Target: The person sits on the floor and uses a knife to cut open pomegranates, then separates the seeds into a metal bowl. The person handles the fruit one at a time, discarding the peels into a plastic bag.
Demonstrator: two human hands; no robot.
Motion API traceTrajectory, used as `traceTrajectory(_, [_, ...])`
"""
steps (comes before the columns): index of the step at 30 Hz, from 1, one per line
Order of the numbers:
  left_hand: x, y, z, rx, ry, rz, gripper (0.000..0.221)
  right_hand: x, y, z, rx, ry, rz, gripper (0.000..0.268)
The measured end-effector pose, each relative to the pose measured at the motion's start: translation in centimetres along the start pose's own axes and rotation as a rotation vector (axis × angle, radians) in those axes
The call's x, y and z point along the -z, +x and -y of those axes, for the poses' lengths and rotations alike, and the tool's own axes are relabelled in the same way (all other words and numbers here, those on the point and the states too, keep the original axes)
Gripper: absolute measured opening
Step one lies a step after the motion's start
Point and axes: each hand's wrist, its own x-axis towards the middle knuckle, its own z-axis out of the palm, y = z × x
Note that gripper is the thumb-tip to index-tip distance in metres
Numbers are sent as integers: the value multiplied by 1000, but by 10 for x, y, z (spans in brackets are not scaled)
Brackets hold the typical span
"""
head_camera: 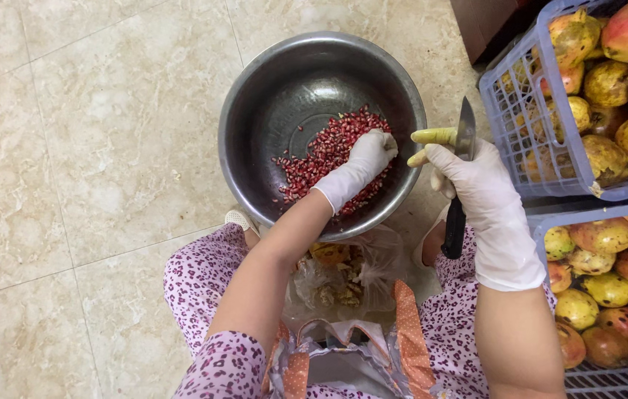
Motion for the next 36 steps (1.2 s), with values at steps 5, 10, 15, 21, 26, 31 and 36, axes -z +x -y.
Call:
traceTrajectory(5, [9,14,33,393,-659,95,15,0,0,2,-8,10,-9,32])
traceTrajectory(10, [49,46,106,327,-869,-149,16,-2,-2,6,-26,17,-3,32])
traceTrajectory(15, [55,64,132,286,-484,-273,12,-5,2,7,-38,-7,5,33])
traceTrajectory(21, [49,58,130,93,212,-299,9,-7,11,2,-59,-17,-9,33])
traceTrajectory(26, [65,53,133,257,101,-186,3,-11,13,6,-52,-25,1,33])
traceTrajectory(31, [93,31,124,430,-671,83,9,-14,8,7,-42,-31,14,32])
traceTrajectory(36, [57,-27,88,335,-273,681,21,-20,5,5,-33,-60,10,32])
